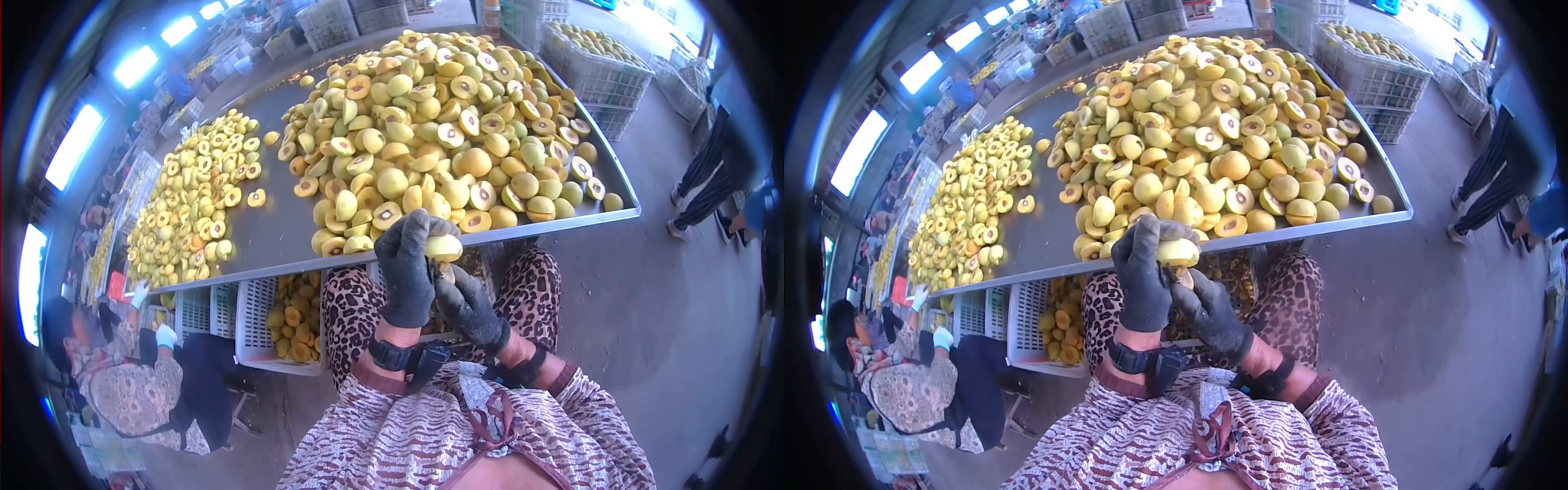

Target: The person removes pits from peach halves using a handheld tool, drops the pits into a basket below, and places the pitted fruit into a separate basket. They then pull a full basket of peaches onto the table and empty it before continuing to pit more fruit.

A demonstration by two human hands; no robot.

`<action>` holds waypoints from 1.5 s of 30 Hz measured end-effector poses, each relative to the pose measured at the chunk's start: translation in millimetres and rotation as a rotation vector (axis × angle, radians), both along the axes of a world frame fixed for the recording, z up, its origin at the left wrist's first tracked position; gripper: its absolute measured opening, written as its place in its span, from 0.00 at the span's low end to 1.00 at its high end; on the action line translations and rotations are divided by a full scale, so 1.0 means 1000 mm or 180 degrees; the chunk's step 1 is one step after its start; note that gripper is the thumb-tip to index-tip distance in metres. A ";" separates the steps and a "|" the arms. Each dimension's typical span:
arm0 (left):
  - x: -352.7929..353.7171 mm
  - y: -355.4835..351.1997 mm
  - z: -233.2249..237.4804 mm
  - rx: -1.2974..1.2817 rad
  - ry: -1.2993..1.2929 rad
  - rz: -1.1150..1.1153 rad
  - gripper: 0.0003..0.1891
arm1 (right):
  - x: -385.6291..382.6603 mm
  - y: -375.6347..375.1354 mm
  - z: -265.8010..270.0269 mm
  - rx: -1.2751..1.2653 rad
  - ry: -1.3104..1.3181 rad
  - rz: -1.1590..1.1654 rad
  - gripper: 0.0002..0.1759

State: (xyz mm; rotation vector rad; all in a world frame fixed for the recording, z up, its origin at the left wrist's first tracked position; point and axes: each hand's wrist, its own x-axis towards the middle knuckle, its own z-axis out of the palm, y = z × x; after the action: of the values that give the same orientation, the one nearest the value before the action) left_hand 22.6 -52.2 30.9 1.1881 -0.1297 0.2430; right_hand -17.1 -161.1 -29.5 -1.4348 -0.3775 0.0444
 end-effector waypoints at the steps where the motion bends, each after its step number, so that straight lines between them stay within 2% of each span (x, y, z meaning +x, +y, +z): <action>1: 0.001 -0.001 0.001 0.0063 0.0068 0.0017 0.25 | -0.002 -0.003 0.006 0.0001 -0.0014 -0.0064 0.14; 3: -0.002 0.000 0.008 -0.0098 0.0038 -0.0121 0.23 | -0.008 -0.008 0.032 0.0468 0.1006 0.0597 0.15; 5: -0.003 0.000 0.018 0.0171 -0.0551 -0.0091 0.20 | -0.016 -0.007 0.054 0.0589 0.1136 0.0703 0.16; 7: -0.007 0.004 0.034 0.1235 -0.1129 0.0273 0.17 | -0.020 -0.013 0.063 0.1022 0.1691 0.1088 0.18; 9: -0.007 0.016 0.038 0.1575 -0.1324 -0.0008 0.17 | -0.017 -0.016 0.059 0.1033 0.1778 0.1238 0.19; 10: -0.006 0.021 0.032 0.0975 -0.0916 -0.0586 0.17 | -0.012 -0.021 0.056 0.1031 0.1815 0.1626 0.19; 11: -0.008 0.024 0.027 0.0968 -0.0864 -0.0556 0.17 | -0.010 -0.024 0.053 0.1038 0.1857 0.1997 0.19; 13: -0.009 0.024 0.019 -0.0264 -0.0531 -0.0966 0.19 | -0.006 -0.014 0.041 0.1112 0.2038 0.2042 0.19; 14: -0.011 0.030 0.024 0.0118 -0.0509 -0.0684 0.21 | -0.009 0.000 0.038 0.0586 0.0924 0.1518 0.18; 15: -0.012 0.035 0.021 -0.0528 -0.0075 -0.0707 0.26 | -0.009 0.008 0.041 0.0039 -0.0176 0.1000 0.17; 16: -0.013 0.044 0.015 -0.0325 -0.0055 -0.0372 0.26 | -0.008 0.002 0.057 -0.0369 -0.0408 0.1111 0.17; 17: -0.011 0.059 0.009 -0.0102 -0.0066 -0.0023 0.27 | -0.008 0.002 0.053 -0.0368 -0.0410 0.1156 0.17; 18: -0.007 0.085 0.003 -0.0090 -0.0107 0.0024 0.27 | -0.009 0.001 0.045 -0.0344 -0.0699 0.0876 0.17; 19: -0.005 0.121 -0.006 0.0165 0.0155 0.0710 0.26 | -0.009 -0.001 0.038 -0.0312 -0.1000 0.0588 0.16; 20: -0.002 0.159 -0.016 0.0397 0.0409 0.1395 0.25 | -0.008 -0.008 0.031 -0.0617 -0.0777 0.0443 0.16; 21: 0.003 0.191 -0.027 0.0600 0.0675 0.2074 0.25 | -0.010 -0.004 0.023 -0.0785 0.0041 0.0214 0.14; 22: 0.008 0.219 -0.045 0.0564 0.0660 0.2104 0.25 | -0.001 -0.010 0.007 -0.2573 -0.0293 0.0737 0.13; 23: 0.015 0.246 -0.065 0.2686 0.0259 0.2722 0.20 | 0.006 -0.014 -0.011 -0.4355 -0.0626 0.1245 0.12; 24: 0.032 0.261 -0.072 0.4810 -0.0251 0.3239 0.17 | 0.012 -0.009 -0.022 -0.4390 -0.0716 0.1205 0.12; 26: 0.066 0.250 -0.071 0.3939 -0.0467 0.2307 0.20 | 0.002 -0.007 -0.041 -0.2898 -0.0348 0.0876 0.11; 27: 0.079 0.228 -0.064 0.4588 -0.0328 0.2316 0.22 | 0.002 -0.002 -0.035 -0.2937 -0.0325 0.0891 0.11; 28: 0.094 0.204 -0.055 0.5232 -0.0196 0.2306 0.25 | 0.007 0.007 -0.023 -0.2128 0.0032 0.0860 0.12; 29: 0.118 0.193 -0.073 0.5475 -0.0500 0.2210 0.27 | 0.009 0.015 -0.011 -0.1314 0.0381 0.0803 0.13; 30: 0.127 0.173 -0.066 0.5424 0.0133 0.1280 0.27 | 0.009 0.018 0.001 -0.1142 0.0464 0.0692 0.13; 31: 0.138 0.165 -0.079 0.5320 0.0335 0.0875 0.25 | 0.006 0.015 0.007 -0.1172 0.0441 0.0683 0.13; 33: 0.148 0.157 -0.078 0.5064 0.0550 0.0569 0.23 | 0.005 0.006 0.013 -0.0735 0.1309 0.0483 0.11; 34: 0.145 0.157 -0.081 0.5068 0.0539 0.0558 0.23 | 0.008 0.002 0.001 -0.0383 0.1187 0.0470 0.16; 35: 0.137 0.158 -0.085 0.4757 0.0181 0.0788 0.21 | 0.006 0.001 0.007 -0.0372 0.1197 0.0454 0.16; 37: 0.112 0.146 -0.068 0.4227 -0.0569 0.1205 0.19 | 0.014 -0.001 0.034 0.0007 0.1813 -0.0031 0.14; 38: 0.097 0.136 -0.054 0.4090 -0.1110 0.1187 0.20 | 0.018 0.000 0.041 -0.0029 0.1557 0.0041 0.16; 39: 0.079 0.124 -0.045 0.3926 -0.1598 0.1120 0.20 | 0.022 0.005 0.045 -0.0003 0.1645 -0.0006 0.16; 41: 0.046 0.096 -0.030 0.3952 -0.2064 0.0486 0.22 | 0.034 0.017 0.050 0.0946 0.2068 0.0343 0.16; 42: 0.037 0.087 -0.038 0.3973 -0.2194 0.0158 0.28 | 0.038 0.019 0.051 0.0982 0.2108 0.0307 0.16; 43: 0.026 0.083 -0.041 0.3992 -0.2197 0.0108 0.28 | 0.042 0.020 0.051 0.1049 0.2092 0.0350 0.16; 45: 0.006 0.078 -0.038 0.1839 -0.1039 -0.0005 0.35 | 0.049 0.018 0.050 0.1157 0.2061 0.0398 0.16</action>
State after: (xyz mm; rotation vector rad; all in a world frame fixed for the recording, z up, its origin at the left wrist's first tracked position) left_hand 28.2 25.8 -7.0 1.7144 -0.5125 0.4146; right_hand 32.0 -142.9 20.4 -0.9673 0.0624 0.5045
